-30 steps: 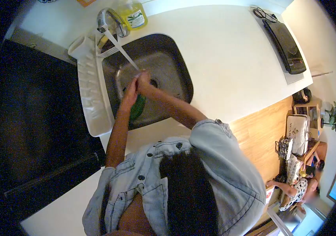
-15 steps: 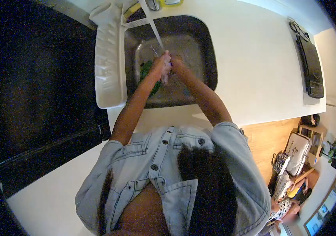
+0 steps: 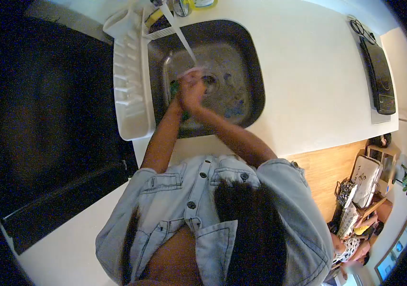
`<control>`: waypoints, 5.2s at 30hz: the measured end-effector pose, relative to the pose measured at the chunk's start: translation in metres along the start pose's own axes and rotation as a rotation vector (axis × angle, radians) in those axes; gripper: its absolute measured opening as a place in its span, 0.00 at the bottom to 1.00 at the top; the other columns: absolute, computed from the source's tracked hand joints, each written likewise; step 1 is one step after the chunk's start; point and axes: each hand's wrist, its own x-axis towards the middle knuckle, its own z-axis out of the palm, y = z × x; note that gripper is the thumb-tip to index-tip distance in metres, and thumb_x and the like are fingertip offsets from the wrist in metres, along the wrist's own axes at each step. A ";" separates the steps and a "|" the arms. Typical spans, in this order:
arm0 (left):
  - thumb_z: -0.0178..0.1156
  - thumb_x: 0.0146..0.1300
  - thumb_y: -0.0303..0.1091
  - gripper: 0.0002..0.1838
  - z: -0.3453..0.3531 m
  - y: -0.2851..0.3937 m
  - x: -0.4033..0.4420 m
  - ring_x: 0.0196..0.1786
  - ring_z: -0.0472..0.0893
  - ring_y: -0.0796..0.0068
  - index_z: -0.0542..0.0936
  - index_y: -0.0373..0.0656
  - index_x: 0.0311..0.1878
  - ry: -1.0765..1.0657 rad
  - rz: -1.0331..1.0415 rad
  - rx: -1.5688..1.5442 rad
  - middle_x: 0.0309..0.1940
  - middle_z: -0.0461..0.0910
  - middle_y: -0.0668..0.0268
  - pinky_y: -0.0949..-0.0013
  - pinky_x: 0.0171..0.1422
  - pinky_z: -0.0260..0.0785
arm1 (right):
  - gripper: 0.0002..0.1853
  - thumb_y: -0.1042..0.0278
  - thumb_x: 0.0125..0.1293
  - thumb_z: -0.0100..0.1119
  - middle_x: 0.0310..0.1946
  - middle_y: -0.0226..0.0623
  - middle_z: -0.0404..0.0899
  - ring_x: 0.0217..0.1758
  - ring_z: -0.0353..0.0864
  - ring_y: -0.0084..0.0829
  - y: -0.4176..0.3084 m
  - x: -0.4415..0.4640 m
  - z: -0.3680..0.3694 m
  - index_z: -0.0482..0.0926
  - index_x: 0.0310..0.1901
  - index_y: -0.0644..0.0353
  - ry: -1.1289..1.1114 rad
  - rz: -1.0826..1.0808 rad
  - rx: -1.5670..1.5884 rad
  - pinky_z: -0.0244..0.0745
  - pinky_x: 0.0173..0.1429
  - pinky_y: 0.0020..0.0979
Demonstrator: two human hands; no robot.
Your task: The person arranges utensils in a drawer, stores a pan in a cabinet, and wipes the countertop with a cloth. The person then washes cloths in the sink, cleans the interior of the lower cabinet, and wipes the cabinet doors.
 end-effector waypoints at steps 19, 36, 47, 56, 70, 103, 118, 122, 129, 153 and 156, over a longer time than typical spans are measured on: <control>0.55 0.49 0.22 0.17 -0.035 0.065 0.060 0.50 0.72 0.64 0.71 0.35 0.46 -0.105 0.099 -0.242 0.44 0.73 0.59 0.60 0.52 0.66 | 0.20 0.49 0.58 0.49 0.34 0.44 0.78 0.40 0.76 0.43 0.084 0.213 0.074 0.78 0.39 0.57 -0.843 0.022 -0.626 0.70 0.44 0.43; 0.54 0.56 0.46 0.25 -0.033 0.052 0.049 0.50 0.74 0.59 0.71 0.39 0.52 0.131 0.177 0.286 0.47 0.75 0.55 0.60 0.51 0.66 | 0.11 0.60 0.55 0.51 0.27 0.37 0.77 0.30 0.76 0.37 0.076 0.301 0.133 0.76 0.36 0.56 -0.983 0.404 -0.064 0.74 0.33 0.36; 0.55 0.58 0.42 0.17 -0.013 0.114 0.045 0.42 0.77 0.65 0.73 0.45 0.48 -0.099 -0.084 -0.059 0.42 0.77 0.62 0.61 0.47 0.71 | 0.27 0.41 0.54 0.52 0.44 0.47 0.73 0.44 0.75 0.46 0.028 0.146 -0.004 0.76 0.44 0.58 -0.688 0.710 0.175 0.70 0.45 0.49; 0.50 0.60 0.51 0.22 0.005 0.030 0.067 0.42 0.77 0.65 0.73 0.43 0.47 0.198 -0.248 -0.480 0.43 0.77 0.62 0.60 0.48 0.70 | 0.24 0.52 0.47 0.61 0.32 0.51 0.79 0.34 0.79 0.48 0.009 0.070 0.024 0.78 0.35 0.69 0.051 0.157 -0.247 0.72 0.42 0.39; 0.54 0.59 0.44 0.22 0.002 0.043 0.046 0.40 0.76 0.68 0.69 0.46 0.54 0.162 0.041 -0.310 0.44 0.74 0.65 0.74 0.34 0.70 | 0.12 0.68 0.49 0.56 0.36 0.46 0.79 0.42 0.78 0.44 0.013 0.179 0.049 0.77 0.36 0.61 -0.544 -0.315 -0.686 0.73 0.46 0.38; 0.58 0.54 0.40 0.13 0.002 0.170 0.038 0.30 0.78 0.66 0.78 0.41 0.38 -0.131 0.000 0.394 0.32 0.78 0.64 0.59 0.34 0.72 | 0.38 0.65 0.54 0.54 0.67 0.27 0.50 0.42 0.78 0.44 -0.066 0.199 -0.029 0.48 0.66 0.41 -0.544 -1.188 -1.070 0.77 0.42 0.40; 0.64 0.45 0.57 0.27 0.002 0.110 -0.010 0.36 0.76 0.73 0.75 0.44 0.40 0.008 -0.247 -0.538 0.35 0.78 0.66 0.69 0.43 0.70 | 0.18 0.80 0.40 0.58 0.36 0.35 0.77 0.41 0.76 0.31 -0.014 0.112 -0.032 0.75 0.39 0.59 -0.729 -0.231 0.001 0.71 0.46 0.29; 0.64 0.42 0.63 0.31 0.005 0.107 -0.003 0.33 0.77 0.72 0.77 0.43 0.37 0.025 0.063 -0.306 0.30 0.78 0.67 0.68 0.40 0.71 | 0.23 0.81 0.45 0.56 0.41 0.29 0.75 0.42 0.74 0.24 -0.009 0.089 -0.061 0.70 0.48 0.61 -0.884 -0.098 0.297 0.69 0.49 0.27; 0.69 0.33 0.62 0.37 0.043 0.154 -0.036 0.36 0.77 0.70 0.77 0.38 0.39 -0.151 0.252 0.361 0.35 0.78 0.63 0.68 0.43 0.70 | 0.19 0.75 0.54 0.58 0.40 0.33 0.74 0.32 0.72 0.19 -0.030 0.093 -0.077 0.69 0.48 0.64 -1.114 0.346 -0.040 0.73 0.44 0.24; 0.59 0.54 0.53 0.21 0.028 0.179 -0.058 0.14 0.57 0.86 0.71 0.43 0.23 -0.218 0.370 -0.319 0.11 0.59 0.76 0.78 0.18 0.50 | 0.09 0.66 0.53 0.59 0.21 0.26 0.70 0.17 0.64 0.17 -0.064 0.093 -0.047 0.74 0.35 0.57 -1.315 0.033 -0.260 0.60 0.20 0.21; 0.57 0.55 0.42 0.19 0.027 0.173 -0.071 0.40 0.73 0.65 0.73 0.40 0.45 0.062 0.010 -0.361 0.36 0.74 0.62 0.63 0.45 0.64 | 0.13 0.61 0.51 0.61 0.20 0.29 0.74 0.17 0.67 0.22 -0.020 0.102 -0.035 0.75 0.36 0.57 -1.220 -0.210 -0.285 0.63 0.22 0.26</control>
